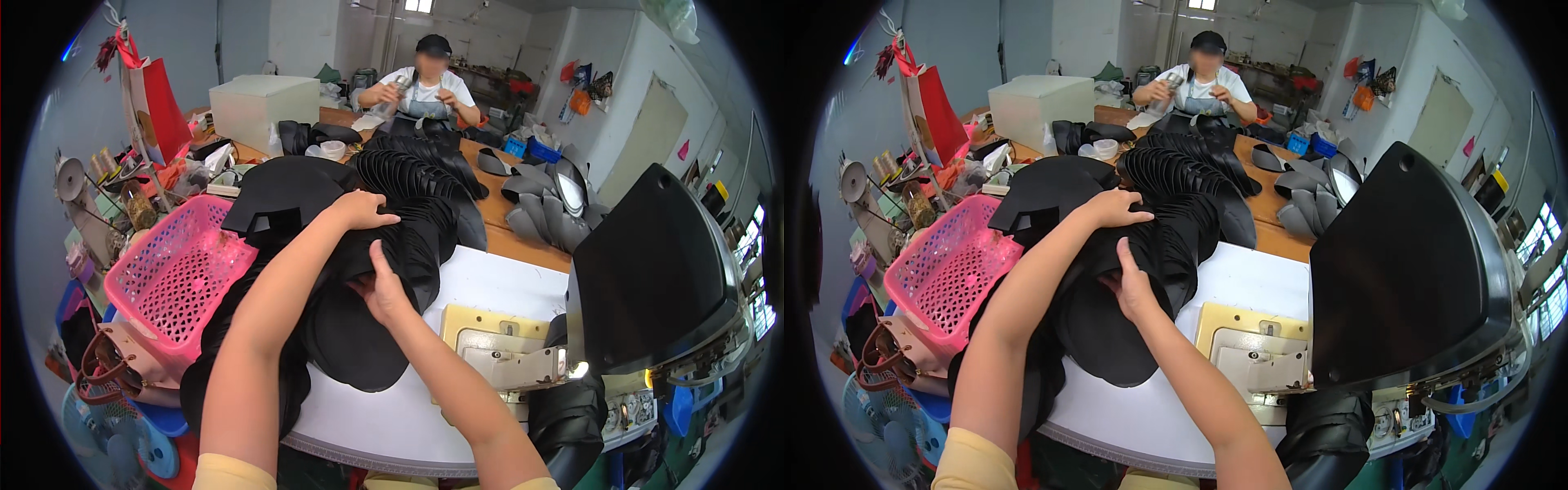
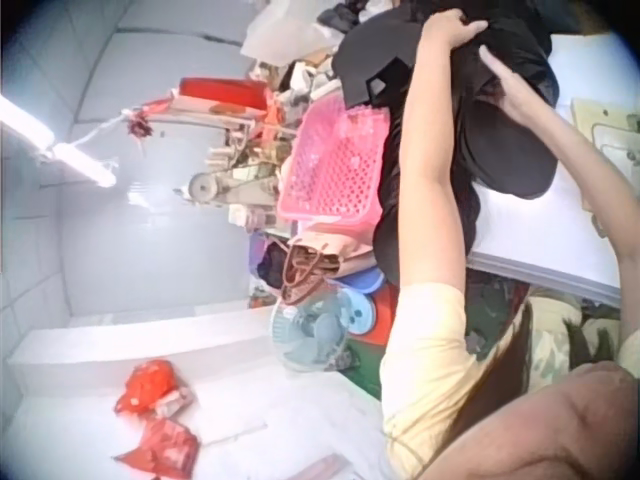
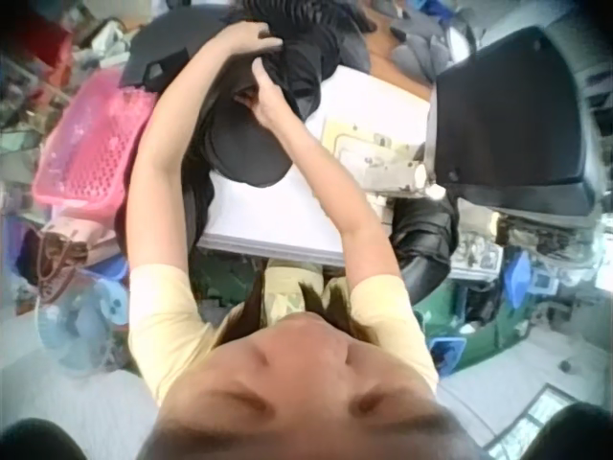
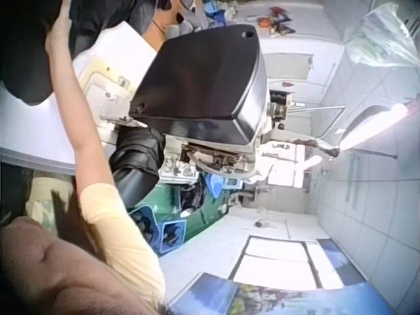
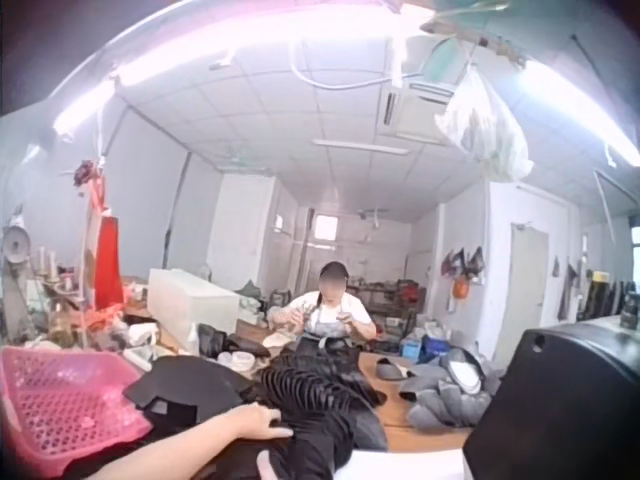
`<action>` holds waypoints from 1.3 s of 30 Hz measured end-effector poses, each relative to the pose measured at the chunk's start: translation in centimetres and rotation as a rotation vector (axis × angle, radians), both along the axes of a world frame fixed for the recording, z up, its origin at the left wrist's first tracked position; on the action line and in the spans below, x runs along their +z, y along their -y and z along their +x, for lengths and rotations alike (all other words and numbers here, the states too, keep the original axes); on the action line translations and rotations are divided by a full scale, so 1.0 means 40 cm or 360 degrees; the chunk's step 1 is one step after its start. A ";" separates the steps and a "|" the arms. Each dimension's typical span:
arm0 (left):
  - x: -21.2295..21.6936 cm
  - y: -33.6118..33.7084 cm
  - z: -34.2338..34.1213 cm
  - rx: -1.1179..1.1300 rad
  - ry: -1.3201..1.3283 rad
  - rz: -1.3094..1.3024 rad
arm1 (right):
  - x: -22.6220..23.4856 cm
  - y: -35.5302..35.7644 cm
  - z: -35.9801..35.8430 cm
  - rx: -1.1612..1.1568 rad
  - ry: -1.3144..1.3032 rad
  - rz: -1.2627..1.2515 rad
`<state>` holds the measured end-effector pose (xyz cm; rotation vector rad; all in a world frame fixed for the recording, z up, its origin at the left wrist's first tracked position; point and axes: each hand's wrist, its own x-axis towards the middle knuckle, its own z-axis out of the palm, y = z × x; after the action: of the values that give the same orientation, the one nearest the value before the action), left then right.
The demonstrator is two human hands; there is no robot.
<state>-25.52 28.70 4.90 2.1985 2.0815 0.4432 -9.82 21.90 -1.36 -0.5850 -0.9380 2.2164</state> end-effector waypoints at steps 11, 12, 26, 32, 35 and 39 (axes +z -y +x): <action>0.261 0.529 0.157 0.0033 0.1206 0.0181 | 0.371 0.123 0.277 0.0383 0.0320 0.0636; 0.194 0.588 0.185 0.0012 0.1219 0.0228 | 0.365 0.138 0.307 0.0438 0.0589 0.0773; -0.232 0.939 0.487 0.0490 0.0806 0.0275 | 0.080 0.301 0.491 0.0144 0.1426 0.1569; -0.329 0.958 0.496 0.0615 0.1132 0.0507 | 0.203 0.327 0.508 -0.0105 0.0874 0.1622; -0.327 0.990 0.513 0.0874 0.2055 0.0404 | 0.350 0.396 0.464 -0.0402 0.0469 0.2070; -0.350 1.049 0.503 0.0751 0.3184 0.0164 | 0.429 0.447 0.450 -0.0547 0.0946 0.3165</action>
<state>-5.40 -13.24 -9.11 0.2818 1.0783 1.6959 8.17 4.01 15.81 -0.2588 -2.3527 0.0630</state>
